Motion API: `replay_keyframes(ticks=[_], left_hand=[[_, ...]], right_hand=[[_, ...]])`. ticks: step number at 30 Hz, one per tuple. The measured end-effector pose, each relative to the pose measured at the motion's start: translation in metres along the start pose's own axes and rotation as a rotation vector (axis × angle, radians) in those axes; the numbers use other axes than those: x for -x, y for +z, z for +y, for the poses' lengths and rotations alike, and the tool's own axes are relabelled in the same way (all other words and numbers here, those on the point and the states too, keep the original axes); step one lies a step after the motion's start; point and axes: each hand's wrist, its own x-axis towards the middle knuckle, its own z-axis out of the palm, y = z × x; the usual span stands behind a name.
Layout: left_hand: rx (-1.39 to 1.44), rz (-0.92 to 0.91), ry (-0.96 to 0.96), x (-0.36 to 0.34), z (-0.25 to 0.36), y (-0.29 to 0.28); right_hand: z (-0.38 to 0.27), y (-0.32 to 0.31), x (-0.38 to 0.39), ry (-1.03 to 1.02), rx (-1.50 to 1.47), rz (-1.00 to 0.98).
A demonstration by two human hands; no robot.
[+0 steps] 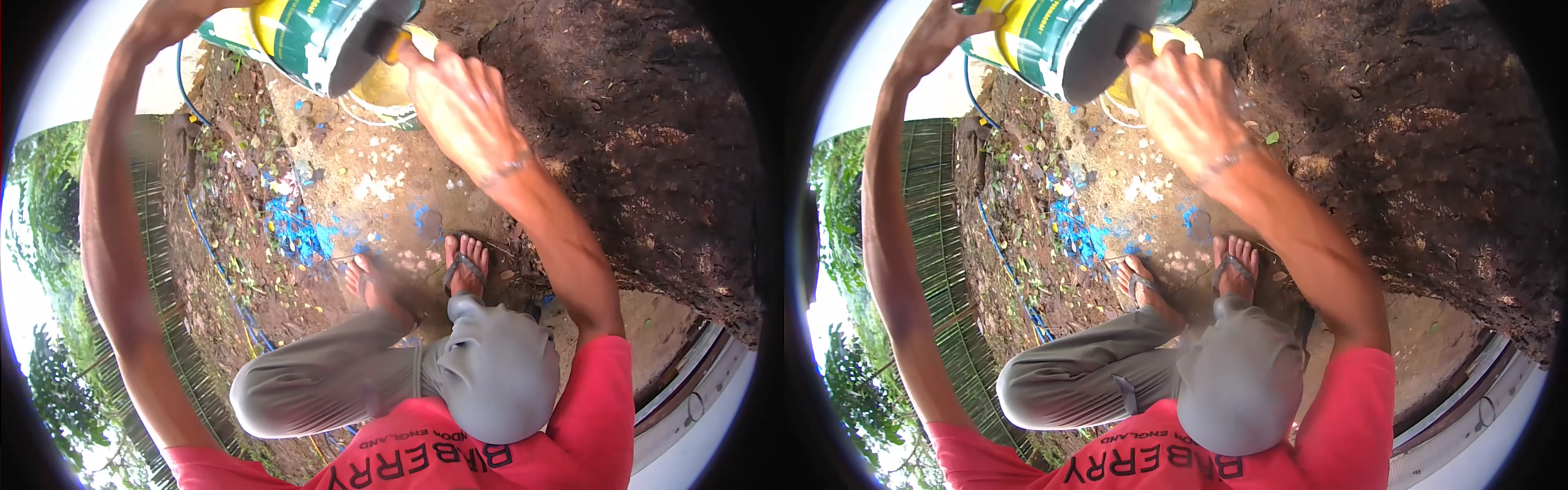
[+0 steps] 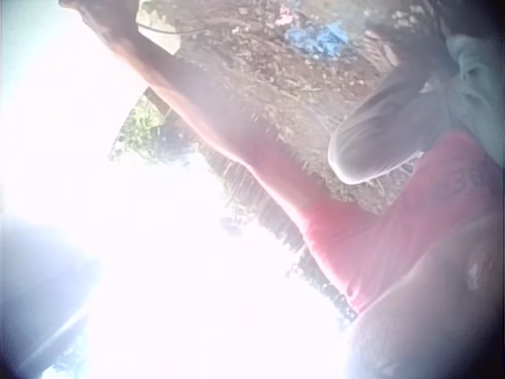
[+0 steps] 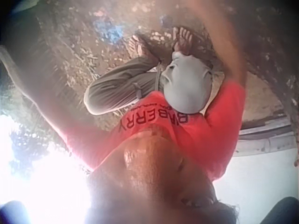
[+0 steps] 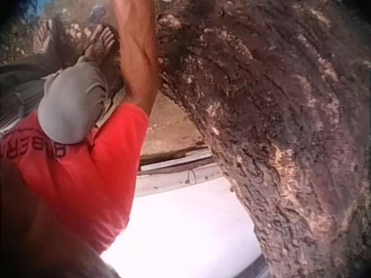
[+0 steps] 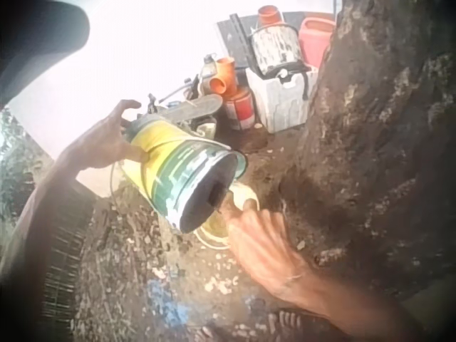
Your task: The person pours paint from one bucket into another, walks over to pick up a paintbrush, and uses the paintbrush to scrape and mix paint inside the bucket.
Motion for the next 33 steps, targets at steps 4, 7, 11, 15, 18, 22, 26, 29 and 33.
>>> replay_keyframes(ticks=[4, 7, 11, 15, 18, 22, 26, 29, 33], left_hand=[[-0.034, -0.074, 0.037, 0.0, 0.005, 0.009], [-0.07, -0.054, 0.049, 0.001, 0.007, 0.01], [-0.117, -0.064, -0.006, 0.0, 0.007, 0.008], [-0.122, -0.099, -0.019, -0.006, 0.01, 0.008], [-0.125, -0.108, -0.041, -0.009, 0.016, 0.007], [-0.153, -0.126, -0.05, -0.009, 0.023, 0.002], [-0.107, -0.159, -0.073, -0.004, 0.023, 0.001], [-0.248, -0.114, -0.067, -0.003, 0.022, 0.003], [-0.217, -0.164, -0.06, -0.004, 0.024, 0.001]], right_hand=[[0.015, -0.003, 0.028, 0.109, -0.109, -0.124], [0.026, -0.001, 0.034, 0.08, -0.157, -0.102], [0.029, 0.0, 0.03, 0.119, -0.162, -0.043], [0.013, 0.017, 0.003, -0.023, -0.217, 0.158], [-0.004, 0.047, -0.032, -0.121, -0.139, 0.227], [-0.005, 0.068, -0.041, -0.099, 0.029, 0.141], [0.008, 0.05, 0.0, 0.068, 0.051, 0.121], [0.014, 0.03, 0.03, 0.145, -0.027, 0.043], [0.01, 0.019, 0.034, 0.077, -0.049, 0.091]])
